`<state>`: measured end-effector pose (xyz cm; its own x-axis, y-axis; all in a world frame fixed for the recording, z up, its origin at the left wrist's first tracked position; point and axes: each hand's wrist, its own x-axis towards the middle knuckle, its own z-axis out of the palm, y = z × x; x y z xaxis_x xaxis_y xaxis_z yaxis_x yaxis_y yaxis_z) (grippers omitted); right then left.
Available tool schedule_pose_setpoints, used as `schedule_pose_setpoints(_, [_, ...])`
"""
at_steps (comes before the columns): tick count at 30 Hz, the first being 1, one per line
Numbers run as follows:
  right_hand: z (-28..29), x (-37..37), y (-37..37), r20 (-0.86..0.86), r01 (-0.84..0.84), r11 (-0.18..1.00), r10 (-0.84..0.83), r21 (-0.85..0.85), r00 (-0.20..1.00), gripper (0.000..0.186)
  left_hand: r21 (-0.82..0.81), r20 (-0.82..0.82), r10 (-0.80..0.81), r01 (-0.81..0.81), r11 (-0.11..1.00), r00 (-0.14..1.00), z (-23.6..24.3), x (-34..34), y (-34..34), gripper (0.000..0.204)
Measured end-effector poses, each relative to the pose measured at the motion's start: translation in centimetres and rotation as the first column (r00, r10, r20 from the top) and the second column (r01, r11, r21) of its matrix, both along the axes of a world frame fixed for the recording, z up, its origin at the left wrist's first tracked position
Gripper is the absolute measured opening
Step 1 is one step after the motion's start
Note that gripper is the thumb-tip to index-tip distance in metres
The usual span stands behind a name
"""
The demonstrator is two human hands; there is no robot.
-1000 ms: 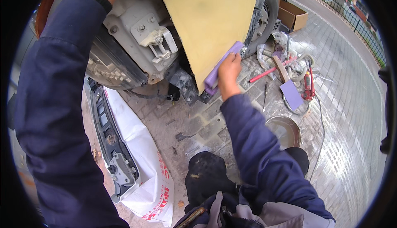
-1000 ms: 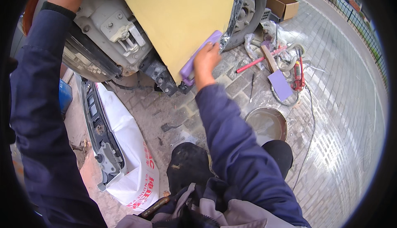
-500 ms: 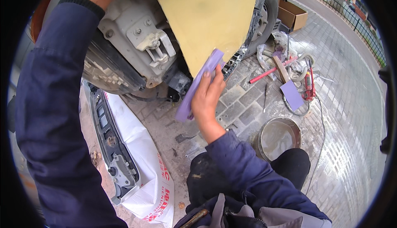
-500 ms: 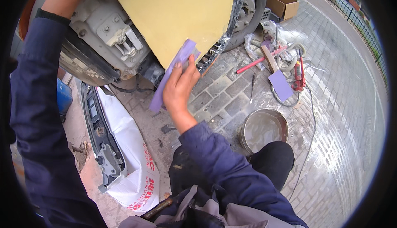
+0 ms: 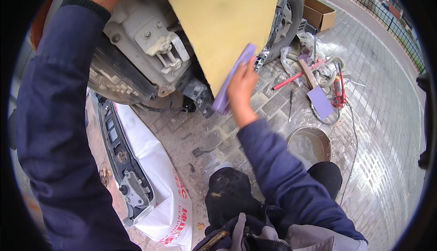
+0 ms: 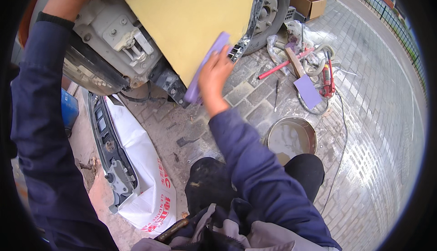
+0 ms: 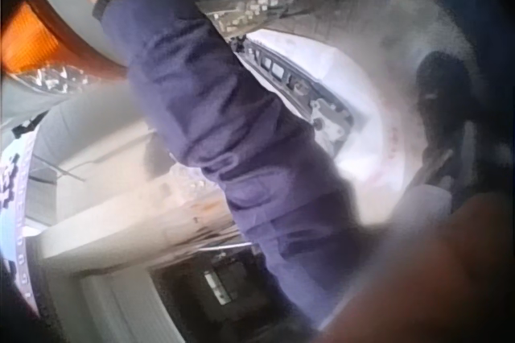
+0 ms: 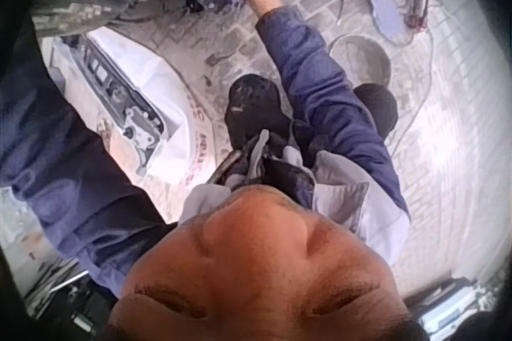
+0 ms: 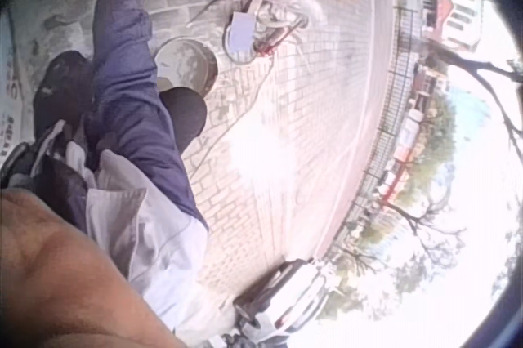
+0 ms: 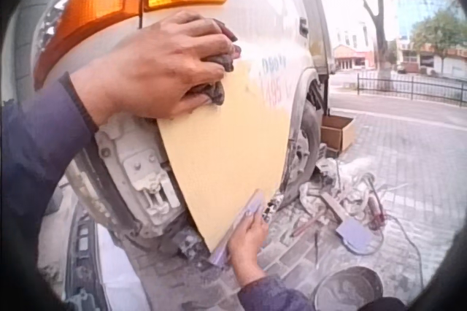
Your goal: The person kneels and sands a yellow-patched area on a white vehicle bumper using a purple sanding block. They repeatedly rub the surface and occasionally wipe it with a dark cloth.
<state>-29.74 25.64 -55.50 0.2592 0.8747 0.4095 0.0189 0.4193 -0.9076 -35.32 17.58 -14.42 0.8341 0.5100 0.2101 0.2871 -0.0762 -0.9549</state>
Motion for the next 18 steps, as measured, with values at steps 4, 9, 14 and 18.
schedule_pose_setpoints(4, [-1.8, -0.6, 2.9, -0.107, 0.102, 0.992, -0.093, 0.075, 0.990, 0.044, 0.018, 0.002, -0.023, 0.023, 1.000, 1.000, -0.2, -0.2, 0.1, 0.022])
schedule_pose_setpoints(9, [-2.1, -1.0, -1.1, -0.055, -0.017, 0.992, 0.024, 0.124, 0.998, 0.048, -0.008, 0.030, -0.006, 0.006, 1.000, 1.000, 0.0, -0.3, 0.2, 0.024])
schedule_pose_setpoints(14, [-2.0, -0.1, 1.6, -0.037, 0.008, 0.999, -0.007, 0.031, 0.999, 0.049, -0.027, 0.039, -0.010, 0.011, 1.000, 0.999, -0.1, -0.2, 0.0, 0.024])
schedule_pose_setpoints(18, [-2.3, 0.1, -0.7, 0.099, -0.140, 0.989, 0.145, -0.049, 0.985, 0.049, -0.038, 0.037, -0.017, 0.019, 0.999, 0.999, 0.2, -0.1, -0.1, 0.023])
